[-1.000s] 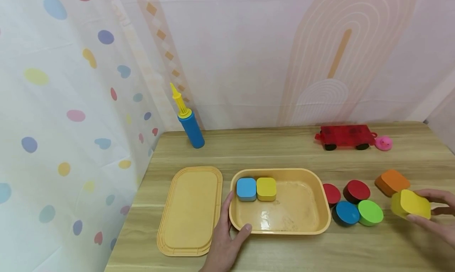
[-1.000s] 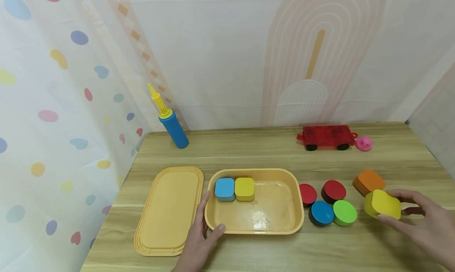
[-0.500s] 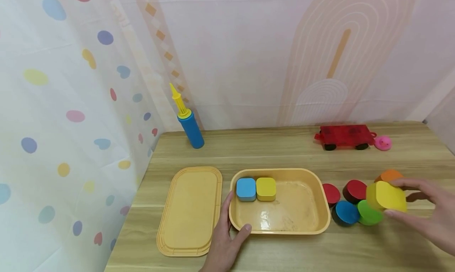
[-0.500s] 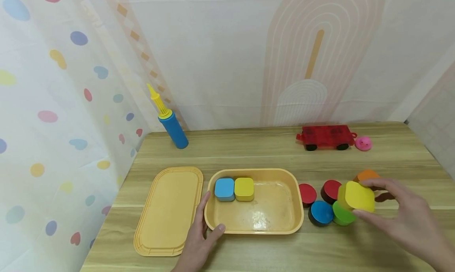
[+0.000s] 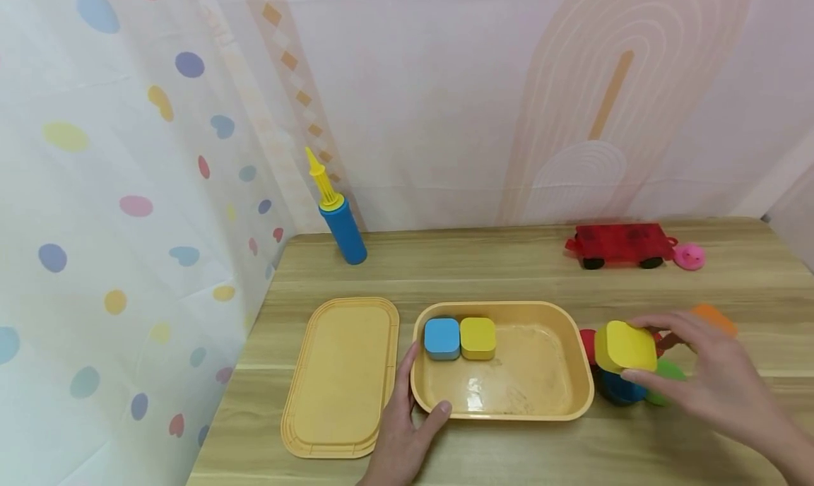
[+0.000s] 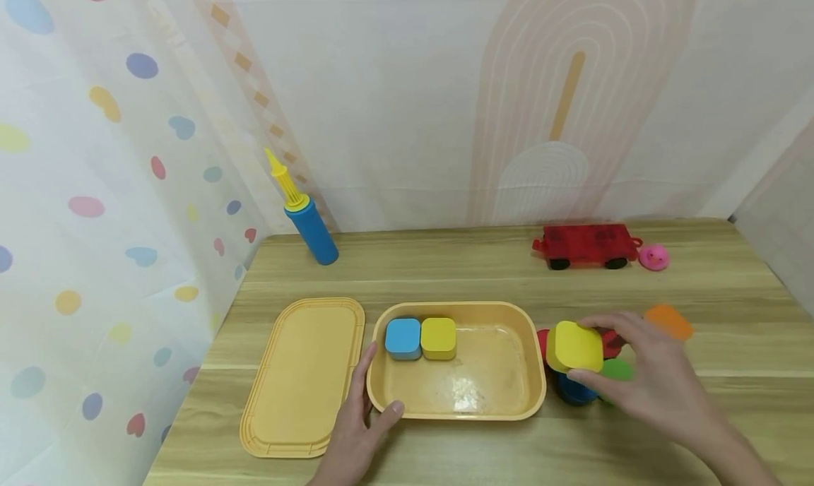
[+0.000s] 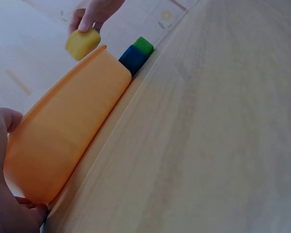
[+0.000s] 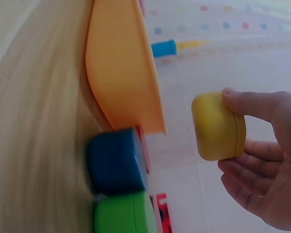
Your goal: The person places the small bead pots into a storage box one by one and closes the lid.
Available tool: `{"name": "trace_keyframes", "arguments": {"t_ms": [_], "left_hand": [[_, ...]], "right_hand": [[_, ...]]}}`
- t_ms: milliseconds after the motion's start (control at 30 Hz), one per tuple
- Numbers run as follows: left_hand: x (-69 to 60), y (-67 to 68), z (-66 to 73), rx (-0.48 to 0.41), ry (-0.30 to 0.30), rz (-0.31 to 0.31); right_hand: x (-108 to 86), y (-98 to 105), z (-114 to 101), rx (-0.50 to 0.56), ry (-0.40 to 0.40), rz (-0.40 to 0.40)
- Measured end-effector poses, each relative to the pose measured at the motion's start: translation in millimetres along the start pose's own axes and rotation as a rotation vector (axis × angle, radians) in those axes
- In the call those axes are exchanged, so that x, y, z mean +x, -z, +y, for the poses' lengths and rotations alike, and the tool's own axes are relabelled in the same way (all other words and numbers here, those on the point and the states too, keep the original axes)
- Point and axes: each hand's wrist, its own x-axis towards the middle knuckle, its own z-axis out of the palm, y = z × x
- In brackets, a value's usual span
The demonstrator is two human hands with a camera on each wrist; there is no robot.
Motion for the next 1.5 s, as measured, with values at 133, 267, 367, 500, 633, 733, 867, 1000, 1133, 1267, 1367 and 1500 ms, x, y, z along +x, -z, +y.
{"name": "trace_keyframes", "arguments": {"t_ms": [133, 267, 367, 500, 633, 733, 867, 1000, 1133, 1267, 1367, 1500], "left_hand": [[-0.1, -0.2, 0.0, 0.000, -0.001, -0.004], [0.1, -0.5, 0.1, -0.005, -0.004, -0.002], [0.0, -0.6, 0.6, -0.010, -0.008, 0.002], [-0.6, -0.7, 1.9, -0.006, -0.005, 0.005], [-1.0, -0.8, 1.7, -0.002, -0.001, 0.005], [-0.9, -1.0, 0.9, -0.006, 0.000, 0.007], [-0.6, -0.9, 0.5, -0.001, 0.002, 0.008], [-0.6, -0.6, 1.7, -0.001, 0.009, 0.002], [-0.4, -0.2, 2.7, -0.010, 0.015, -0.006], [0.0, 0.1, 2.7, -0.009, 0.015, -0.010], [-0.1, 0.1, 2.6, -0.010, 0.016, -0.009], [0.1, -0.1, 2.7, -0.012, 0.015, -0.009]], "right_hand": [[4.7, -9.5, -6.1, 0.017, 0.036, -0.005], [8.1, -19.1, -10.6, 0.042, 0.056, -0.017], [11.4, -26.8, -14.4, 0.064, 0.071, -0.049], [16.6, -35.8, -20.2, 0.054, 0.098, -0.100], [19.3, -45.0, -25.0, 0.020, 0.112, -0.137], [21.5, -51.4, -27.4, 0.004, 0.115, -0.167], [26.0, -58.3, -29.9, -0.001, 0.110, -0.217], [29.9, -66.9, -31.4, -0.014, 0.123, -0.242], [34.1, -76.0, -32.6, -0.035, 0.143, -0.254], [38.0, -82.3, -35.0, -0.065, 0.129, -0.292], [41.9, -86.7, -36.7, -0.102, 0.125, -0.324], [46.6, -92.6, -37.1, -0.163, 0.150, -0.353]]}}
